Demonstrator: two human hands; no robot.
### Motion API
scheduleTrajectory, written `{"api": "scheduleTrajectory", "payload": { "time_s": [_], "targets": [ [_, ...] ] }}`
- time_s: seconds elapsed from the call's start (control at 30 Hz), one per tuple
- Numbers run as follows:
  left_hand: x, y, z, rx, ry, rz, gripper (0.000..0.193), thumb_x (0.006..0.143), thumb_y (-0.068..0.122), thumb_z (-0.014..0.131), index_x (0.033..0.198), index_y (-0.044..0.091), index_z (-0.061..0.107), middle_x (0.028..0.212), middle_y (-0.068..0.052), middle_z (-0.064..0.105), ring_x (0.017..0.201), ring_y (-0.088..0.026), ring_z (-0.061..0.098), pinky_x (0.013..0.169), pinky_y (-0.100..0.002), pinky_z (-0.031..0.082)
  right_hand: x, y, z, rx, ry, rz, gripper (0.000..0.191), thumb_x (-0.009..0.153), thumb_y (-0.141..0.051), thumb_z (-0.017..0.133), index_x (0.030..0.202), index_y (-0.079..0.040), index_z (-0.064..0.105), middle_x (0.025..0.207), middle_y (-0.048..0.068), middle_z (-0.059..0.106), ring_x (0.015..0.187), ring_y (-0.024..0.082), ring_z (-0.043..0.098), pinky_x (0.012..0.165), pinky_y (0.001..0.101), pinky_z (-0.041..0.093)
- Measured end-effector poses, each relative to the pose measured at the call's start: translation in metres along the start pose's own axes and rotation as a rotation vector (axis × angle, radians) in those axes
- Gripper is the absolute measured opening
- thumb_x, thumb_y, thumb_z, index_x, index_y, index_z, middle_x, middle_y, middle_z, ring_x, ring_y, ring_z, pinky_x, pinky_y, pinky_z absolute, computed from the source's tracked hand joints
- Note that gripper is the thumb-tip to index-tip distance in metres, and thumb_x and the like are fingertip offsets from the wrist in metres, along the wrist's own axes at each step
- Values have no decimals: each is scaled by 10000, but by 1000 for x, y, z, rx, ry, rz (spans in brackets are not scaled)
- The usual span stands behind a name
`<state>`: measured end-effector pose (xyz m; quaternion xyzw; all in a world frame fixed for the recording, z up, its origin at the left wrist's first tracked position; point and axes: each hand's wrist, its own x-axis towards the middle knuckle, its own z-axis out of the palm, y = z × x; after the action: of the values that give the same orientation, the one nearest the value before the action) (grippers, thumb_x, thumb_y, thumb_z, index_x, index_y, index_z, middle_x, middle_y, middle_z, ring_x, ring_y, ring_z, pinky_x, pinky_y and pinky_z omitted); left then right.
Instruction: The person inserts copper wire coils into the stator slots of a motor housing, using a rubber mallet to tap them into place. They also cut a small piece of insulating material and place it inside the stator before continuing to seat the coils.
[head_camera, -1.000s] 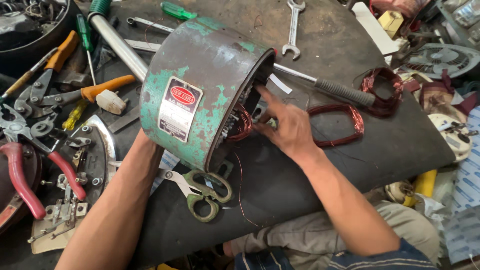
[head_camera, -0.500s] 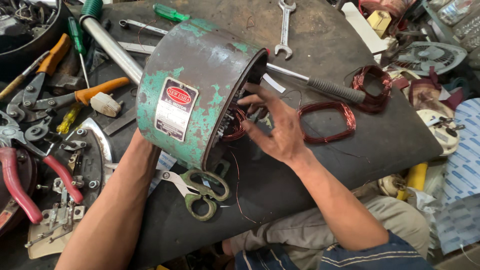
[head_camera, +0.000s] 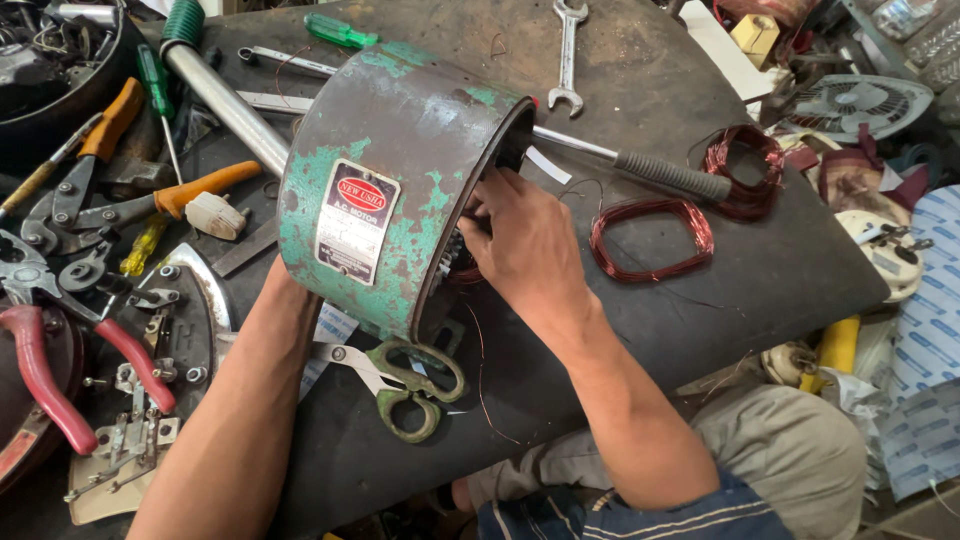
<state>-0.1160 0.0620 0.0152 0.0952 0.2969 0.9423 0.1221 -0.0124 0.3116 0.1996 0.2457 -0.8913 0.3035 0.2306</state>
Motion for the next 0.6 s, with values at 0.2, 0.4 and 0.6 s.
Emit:
{"api": "scheduleTrajectory", "payload": {
  "time_s": [0.2,0.4,0.6],
  "targets": [
    [-2,-2,-3,24,-22,16,265,1057,161,633,1254,-15,654,1183,-165,717,1001,-218,739,845,-334,637,-4,3,-1,-91,27,-39,201,855,-91,747,1022,-59,639,920,92,690,854,337,689,715,476,537],
    [-6,3,-3,44,-34,54,265,1054,153,652,1261,-12,661,1190,-159,721,1006,-205,740,848,-322,637,-5,-2,8,-139,47,-39,167,861,-106,746,987,-69,643,904,92,655,827,346,673,671,484,514],
    [-16,3,17,64,9,73,268,1036,154,668,1245,-13,675,1158,-166,737,963,-212,754,808,-323,640,-8,1,7,-128,67,-12,154,869,-89,727,999,-61,651,928,110,655,798,370,674,646,495,517]
  ]
}}
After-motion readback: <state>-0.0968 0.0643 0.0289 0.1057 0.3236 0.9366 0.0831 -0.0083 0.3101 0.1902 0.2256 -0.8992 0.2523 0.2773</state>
